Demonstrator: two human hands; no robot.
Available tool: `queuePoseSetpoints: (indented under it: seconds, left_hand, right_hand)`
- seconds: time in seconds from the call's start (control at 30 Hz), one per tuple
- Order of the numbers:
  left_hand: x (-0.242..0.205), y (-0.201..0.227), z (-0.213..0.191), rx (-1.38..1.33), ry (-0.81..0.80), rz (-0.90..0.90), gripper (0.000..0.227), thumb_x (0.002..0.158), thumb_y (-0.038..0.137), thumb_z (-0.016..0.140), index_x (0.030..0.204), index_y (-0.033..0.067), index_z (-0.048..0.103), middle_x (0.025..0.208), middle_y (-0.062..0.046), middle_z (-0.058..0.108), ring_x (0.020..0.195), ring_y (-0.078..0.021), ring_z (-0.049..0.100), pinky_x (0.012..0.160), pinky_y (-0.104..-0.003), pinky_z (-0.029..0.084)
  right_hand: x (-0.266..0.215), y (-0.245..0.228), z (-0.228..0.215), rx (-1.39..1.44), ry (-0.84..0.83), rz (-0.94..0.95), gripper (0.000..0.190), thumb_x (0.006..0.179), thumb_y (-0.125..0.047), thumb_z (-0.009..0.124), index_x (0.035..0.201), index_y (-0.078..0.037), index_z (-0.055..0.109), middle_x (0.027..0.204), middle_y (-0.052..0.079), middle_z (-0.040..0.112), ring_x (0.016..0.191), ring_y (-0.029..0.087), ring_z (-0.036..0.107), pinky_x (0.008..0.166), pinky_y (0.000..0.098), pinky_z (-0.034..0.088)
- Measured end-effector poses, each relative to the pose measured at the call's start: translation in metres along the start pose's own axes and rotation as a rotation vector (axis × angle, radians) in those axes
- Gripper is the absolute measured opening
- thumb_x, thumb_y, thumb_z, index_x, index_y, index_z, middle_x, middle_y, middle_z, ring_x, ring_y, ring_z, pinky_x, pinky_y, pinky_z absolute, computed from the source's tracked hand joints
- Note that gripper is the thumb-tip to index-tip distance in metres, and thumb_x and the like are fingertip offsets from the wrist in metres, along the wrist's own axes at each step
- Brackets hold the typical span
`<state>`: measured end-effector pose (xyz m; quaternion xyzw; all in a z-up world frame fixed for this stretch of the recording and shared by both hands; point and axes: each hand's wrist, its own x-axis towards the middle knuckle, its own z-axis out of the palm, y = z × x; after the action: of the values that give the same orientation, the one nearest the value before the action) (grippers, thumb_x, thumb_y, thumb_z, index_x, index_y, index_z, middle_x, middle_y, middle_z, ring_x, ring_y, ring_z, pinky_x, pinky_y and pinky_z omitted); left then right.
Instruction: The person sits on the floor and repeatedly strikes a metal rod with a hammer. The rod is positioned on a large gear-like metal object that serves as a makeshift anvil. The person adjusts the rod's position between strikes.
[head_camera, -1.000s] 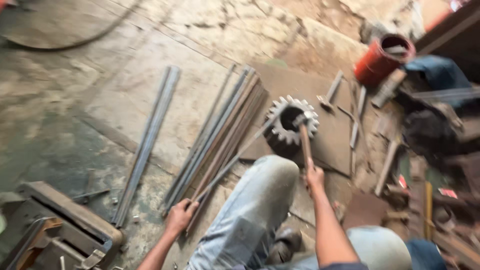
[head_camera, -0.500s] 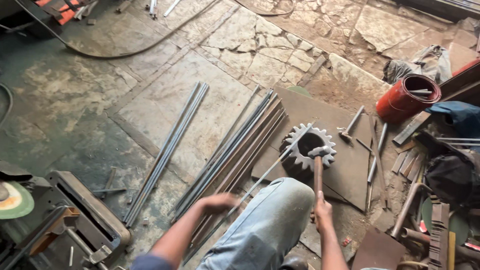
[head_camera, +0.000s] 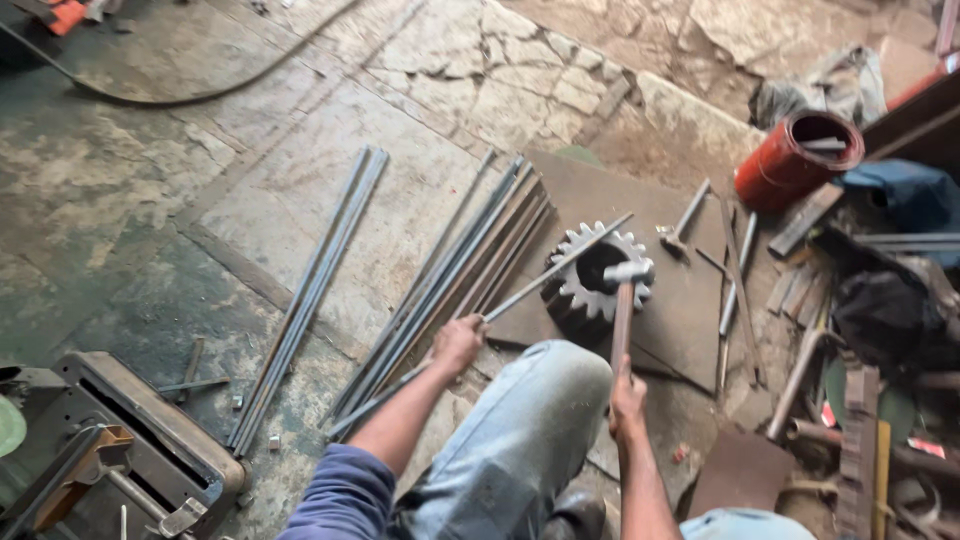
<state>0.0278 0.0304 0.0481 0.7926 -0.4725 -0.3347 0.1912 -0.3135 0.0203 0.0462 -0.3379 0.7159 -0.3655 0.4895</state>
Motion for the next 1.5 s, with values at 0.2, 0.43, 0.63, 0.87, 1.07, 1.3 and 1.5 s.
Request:
queuePoseSetpoints:
  seconds: [0.2, 0.43, 0.63, 0.87, 1.07, 1.3, 1.5]
  left_hand:
    - [-0.010, -0.038, -0.039, 0.347, 0.027, 0.261, 0.023, 0.102, 0.036, 0.055, 0.115, 0.0225, 0.068, 0.095, -0.014, 0.072, 0.085, -0.0396, 0.072, 0.073, -0.055, 0.055]
    - [-0.036, -0.062, -0.060, 0.338, 0.073, 0.311, 0.031, 0.099, 0.037, 0.058, 0.128, 0.0284, 0.068, 0.092, -0.012, 0.071, 0.080, -0.0400, 0.070, 0.071, -0.053, 0.055]
    - [-0.048, -0.060, -0.066, 0.312, 0.034, 0.243, 0.030, 0.100, 0.035, 0.058, 0.128, 0.0300, 0.067, 0.089, -0.013, 0.071, 0.078, -0.0387, 0.071, 0.070, -0.053, 0.055]
    - [-0.050, -0.085, -0.059, 0.325, 0.146, 0.289, 0.032, 0.096, 0.030, 0.060, 0.126, 0.0257, 0.068, 0.090, -0.014, 0.073, 0.081, -0.0416, 0.070, 0.072, -0.054, 0.054]
    - [-0.046, -0.076, -0.062, -0.060, -0.044, 0.004, 0.041, 0.092, 0.052, 0.065, 0.112, 0.0176, 0.075, 0.099, -0.020, 0.076, 0.094, -0.0382, 0.073, 0.081, -0.049, 0.057]
    - [-0.070, 0.054, -0.076, -0.405, 0.125, 0.142, 0.044, 0.102, 0.048, 0.057, 0.099, 0.0098, 0.079, 0.084, -0.016, 0.073, 0.081, -0.0349, 0.069, 0.070, -0.047, 0.052]
    - [-0.032, 0.205, -0.157, -0.673, -0.057, 0.572, 0.042, 0.105, 0.045, 0.053, 0.118, 0.0074, 0.066, 0.119, -0.013, 0.069, 0.113, -0.0226, 0.062, 0.098, -0.039, 0.048]
  right_hand:
    - [-0.029, -0.115, -0.021, 0.392, -0.139, -0.415, 0.062, 0.099, -0.068, 0.056, 0.093, -0.006, 0.057, 0.057, 0.003, 0.047, 0.040, 0.015, 0.045, 0.037, 0.0298, 0.033]
    - [-0.040, -0.290, -0.065, 0.505, -0.139, -1.063, 0.070, 0.104, -0.075, 0.052, 0.102, -0.004, 0.052, 0.068, 0.008, 0.050, 0.054, 0.019, 0.051, 0.054, 0.0318, 0.045]
    - [0.055, -0.180, -0.009, 0.240, 0.001, -0.882, 0.047, 0.113, -0.051, 0.048, 0.096, -0.008, 0.055, 0.074, 0.001, 0.058, 0.049, 0.014, 0.046, 0.040, 0.0309, 0.038]
    - [0.074, -0.051, 0.022, -0.490, 0.072, -0.107, 0.062, 0.093, -0.063, 0.063, 0.091, -0.001, 0.074, 0.086, 0.026, 0.074, 0.084, 0.039, 0.076, 0.077, 0.0507, 0.057]
    - [0.047, -0.017, 0.005, -0.721, 0.210, -0.102, 0.062, 0.088, -0.067, 0.066, 0.101, -0.008, 0.079, 0.096, 0.026, 0.072, 0.096, 0.045, 0.070, 0.083, 0.0524, 0.053]
    - [0.000, 0.006, 0.003, -0.114, -0.043, 0.256, 0.060, 0.090, -0.065, 0.062, 0.073, -0.008, 0.057, 0.053, 0.003, 0.048, 0.036, 0.016, 0.043, 0.036, 0.0353, 0.032]
    - [-0.009, -0.003, 0.008, -0.070, -0.086, 0.261, 0.060, 0.091, -0.064, 0.061, 0.075, -0.007, 0.057, 0.053, 0.003, 0.049, 0.037, 0.016, 0.043, 0.036, 0.0356, 0.031]
